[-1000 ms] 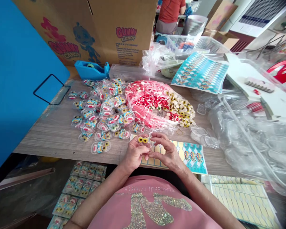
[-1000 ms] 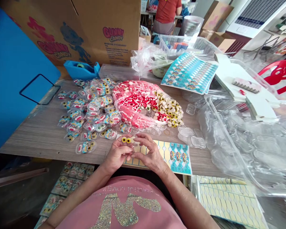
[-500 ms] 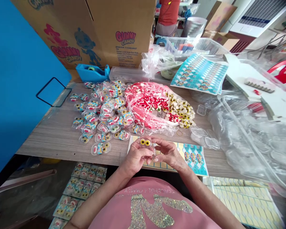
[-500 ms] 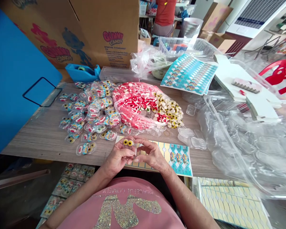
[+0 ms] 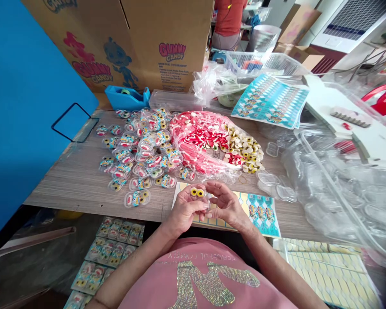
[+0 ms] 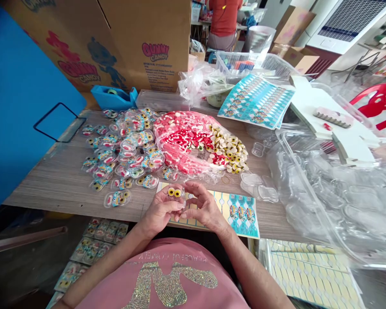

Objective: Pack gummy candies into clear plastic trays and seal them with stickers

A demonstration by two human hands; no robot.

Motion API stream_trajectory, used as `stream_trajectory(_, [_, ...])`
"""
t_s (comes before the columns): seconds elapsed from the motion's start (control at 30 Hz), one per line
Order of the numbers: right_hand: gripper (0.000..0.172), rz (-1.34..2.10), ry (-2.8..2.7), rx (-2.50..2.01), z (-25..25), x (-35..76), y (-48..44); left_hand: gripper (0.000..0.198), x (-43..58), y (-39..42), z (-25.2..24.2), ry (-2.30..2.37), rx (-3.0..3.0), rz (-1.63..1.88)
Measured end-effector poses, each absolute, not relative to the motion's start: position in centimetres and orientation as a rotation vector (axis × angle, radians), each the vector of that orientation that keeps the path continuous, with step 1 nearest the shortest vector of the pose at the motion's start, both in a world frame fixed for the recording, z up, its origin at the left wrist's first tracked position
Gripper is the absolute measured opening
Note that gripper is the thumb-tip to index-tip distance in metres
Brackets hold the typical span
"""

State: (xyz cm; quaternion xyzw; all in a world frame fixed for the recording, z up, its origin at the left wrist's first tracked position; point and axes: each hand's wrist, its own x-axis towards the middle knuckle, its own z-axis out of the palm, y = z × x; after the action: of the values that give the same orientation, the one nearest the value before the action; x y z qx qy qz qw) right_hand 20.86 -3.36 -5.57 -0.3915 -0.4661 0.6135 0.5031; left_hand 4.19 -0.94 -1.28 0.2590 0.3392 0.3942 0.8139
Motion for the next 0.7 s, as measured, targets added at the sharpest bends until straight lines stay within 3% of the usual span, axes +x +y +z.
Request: stream_trajectory(0.7, [0.084,1.54,-1.162,-0.944,-4.5,21.1,-3.4,0.048,3.7,-1.1,-1.3,0.723,0.56,0.811])
